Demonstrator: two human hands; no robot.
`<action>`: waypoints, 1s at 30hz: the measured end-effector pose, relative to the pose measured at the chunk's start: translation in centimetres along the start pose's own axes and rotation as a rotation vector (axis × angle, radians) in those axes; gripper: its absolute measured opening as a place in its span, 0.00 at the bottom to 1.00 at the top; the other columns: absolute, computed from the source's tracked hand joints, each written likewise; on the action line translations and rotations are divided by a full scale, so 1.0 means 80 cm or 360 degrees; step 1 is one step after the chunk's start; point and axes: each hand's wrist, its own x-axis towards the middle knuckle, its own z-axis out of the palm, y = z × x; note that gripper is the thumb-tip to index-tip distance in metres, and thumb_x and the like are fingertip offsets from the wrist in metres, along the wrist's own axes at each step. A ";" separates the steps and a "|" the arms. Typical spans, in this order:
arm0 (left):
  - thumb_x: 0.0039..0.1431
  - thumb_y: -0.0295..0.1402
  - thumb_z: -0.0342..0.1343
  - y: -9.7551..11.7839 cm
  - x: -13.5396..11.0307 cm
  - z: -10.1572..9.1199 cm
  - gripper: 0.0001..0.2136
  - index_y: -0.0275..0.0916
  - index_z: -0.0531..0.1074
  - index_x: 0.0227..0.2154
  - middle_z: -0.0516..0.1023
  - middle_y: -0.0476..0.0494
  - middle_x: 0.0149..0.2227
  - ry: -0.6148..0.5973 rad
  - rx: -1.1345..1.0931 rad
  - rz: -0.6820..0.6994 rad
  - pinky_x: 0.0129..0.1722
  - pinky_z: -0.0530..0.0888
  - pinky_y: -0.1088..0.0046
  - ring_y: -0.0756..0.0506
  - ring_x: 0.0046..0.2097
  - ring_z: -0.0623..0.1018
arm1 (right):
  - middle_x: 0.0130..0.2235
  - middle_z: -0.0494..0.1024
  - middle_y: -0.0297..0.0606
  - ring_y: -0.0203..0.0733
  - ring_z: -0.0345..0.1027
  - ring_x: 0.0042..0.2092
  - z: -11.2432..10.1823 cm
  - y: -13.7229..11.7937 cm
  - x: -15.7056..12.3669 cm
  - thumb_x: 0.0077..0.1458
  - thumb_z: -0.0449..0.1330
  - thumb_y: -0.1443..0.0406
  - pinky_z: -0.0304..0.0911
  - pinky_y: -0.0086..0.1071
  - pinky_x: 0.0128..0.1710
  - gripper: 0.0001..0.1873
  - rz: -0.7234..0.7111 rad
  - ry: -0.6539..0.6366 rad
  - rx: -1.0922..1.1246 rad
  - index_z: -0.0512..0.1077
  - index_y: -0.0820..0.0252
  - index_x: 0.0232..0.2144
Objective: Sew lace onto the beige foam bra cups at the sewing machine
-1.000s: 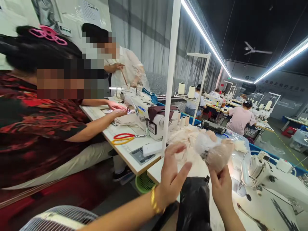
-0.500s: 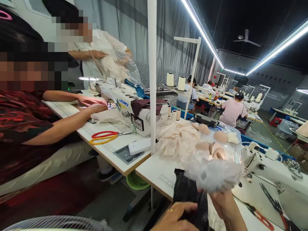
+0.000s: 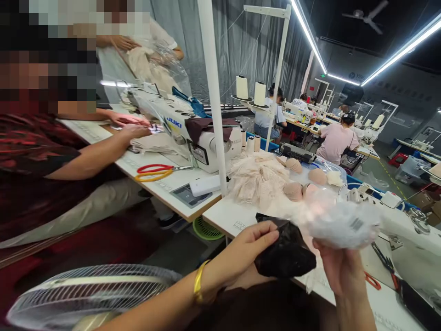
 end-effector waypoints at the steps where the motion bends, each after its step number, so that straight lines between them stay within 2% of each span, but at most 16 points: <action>1: 0.58 0.50 0.62 0.005 0.006 0.002 0.18 0.38 0.76 0.31 0.74 0.49 0.29 0.0055 -0.0058 0.0004 0.34 0.69 0.75 0.48 0.32 0.70 | 0.67 0.65 0.51 0.62 0.74 0.53 0.000 -0.010 -0.002 0.56 0.57 0.35 0.75 0.44 0.32 0.48 -0.0011 0.0030 0.0024 0.51 0.44 0.71; 4: 0.53 0.46 0.66 0.019 0.018 0.011 0.15 0.37 0.76 0.31 0.76 0.48 0.29 0.0098 -0.0172 0.0072 0.36 0.70 0.72 0.46 0.34 0.72 | 0.68 0.63 0.50 0.66 0.69 0.59 0.013 -0.023 -0.008 0.56 0.56 0.34 0.75 0.48 0.38 0.49 -0.0086 0.0008 0.0013 0.49 0.45 0.72; 6: 0.51 0.42 0.67 0.024 0.020 0.017 0.13 0.38 0.78 0.31 0.77 0.47 0.30 0.0059 -0.0239 0.0156 0.41 0.72 0.70 0.44 0.37 0.74 | 0.66 0.66 0.50 0.65 0.66 0.62 0.027 -0.020 -0.009 0.54 0.60 0.36 0.74 0.52 0.47 0.51 -0.0137 0.0008 -0.0074 0.51 0.46 0.71; 8: 0.50 0.40 0.67 0.024 0.020 0.020 0.11 0.38 0.78 0.32 0.79 0.46 0.32 0.0020 -0.0295 0.0182 0.44 0.73 0.67 0.42 0.40 0.76 | 0.62 0.71 0.51 0.63 0.65 0.62 0.038 -0.016 -0.006 0.57 0.60 0.38 0.70 0.54 0.53 0.48 -0.0158 0.0048 -0.0143 0.52 0.49 0.71; 12: 0.49 0.38 0.68 0.018 0.015 0.023 0.11 0.38 0.79 0.33 0.79 0.46 0.32 -0.0077 -0.0354 0.0074 0.44 0.74 0.66 0.42 0.41 0.78 | 0.56 0.76 0.52 0.61 0.68 0.61 0.039 -0.019 -0.003 0.63 0.52 0.39 0.69 0.56 0.55 0.43 -0.0165 0.0039 -0.0177 0.54 0.54 0.70; 14: 0.50 0.40 0.68 0.014 0.012 0.024 0.12 0.39 0.79 0.33 0.80 0.45 0.32 -0.0085 -0.0401 0.0101 0.45 0.74 0.65 0.41 0.42 0.78 | 0.54 0.78 0.50 0.61 0.70 0.59 0.033 -0.020 -0.009 0.62 0.55 0.39 0.69 0.55 0.55 0.41 -0.0104 -0.0067 -0.0263 0.59 0.53 0.68; 16: 0.53 0.44 0.66 0.013 0.010 0.025 0.13 0.40 0.79 0.34 0.80 0.43 0.33 -0.0002 -0.0471 0.0168 0.45 0.74 0.64 0.40 0.44 0.78 | 0.54 0.79 0.48 0.60 0.71 0.58 0.031 -0.016 -0.019 0.61 0.59 0.41 0.69 0.53 0.56 0.38 -0.0019 -0.0160 -0.0342 0.65 0.51 0.65; 18: 0.53 0.46 0.66 0.013 0.009 0.025 0.14 0.40 0.78 0.34 0.80 0.43 0.34 0.0156 -0.0562 0.0229 0.43 0.75 0.64 0.41 0.43 0.78 | 0.54 0.79 0.47 0.60 0.70 0.59 0.033 -0.007 -0.028 0.60 0.63 0.45 0.67 0.54 0.59 0.34 0.0042 -0.0160 -0.0362 0.68 0.51 0.63; 21: 0.49 0.44 0.70 0.014 0.010 0.025 0.16 0.39 0.73 0.31 0.78 0.47 0.30 0.0356 -0.0705 0.0251 0.34 0.74 0.70 0.46 0.34 0.76 | 0.57 0.78 0.46 0.60 0.69 0.60 0.040 0.002 -0.036 0.59 0.65 0.48 0.64 0.54 0.62 0.31 0.0127 -0.0164 -0.0372 0.70 0.51 0.61; 25: 0.47 0.41 0.73 0.014 0.015 0.025 0.19 0.38 0.67 0.28 0.71 0.53 0.23 0.0316 -0.0842 0.0147 0.23 0.65 0.78 0.53 0.24 0.68 | 0.58 0.77 0.47 0.60 0.70 0.59 0.043 -0.008 -0.026 0.58 0.66 0.50 0.66 0.52 0.60 0.31 0.0199 -0.0438 -0.0505 0.71 0.54 0.60; 28: 0.44 0.39 0.74 0.014 0.016 0.026 0.20 0.38 0.66 0.28 0.69 0.55 0.21 0.0303 -0.0990 0.0038 0.21 0.61 0.80 0.54 0.22 0.65 | 0.56 0.79 0.46 0.57 0.73 0.56 0.036 -0.024 -0.003 0.60 0.63 0.54 0.70 0.48 0.56 0.25 0.0205 -0.0554 -0.0751 0.73 0.56 0.57; 30: 0.43 0.37 0.73 0.015 0.014 0.029 0.19 0.39 0.65 0.27 0.66 0.56 0.20 0.0298 -0.1068 -0.0046 0.21 0.60 0.80 0.54 0.22 0.64 | 0.52 0.81 0.43 0.55 0.77 0.50 0.026 -0.031 0.015 0.59 0.61 0.59 0.74 0.43 0.49 0.21 0.0143 -0.0643 -0.1000 0.73 0.55 0.54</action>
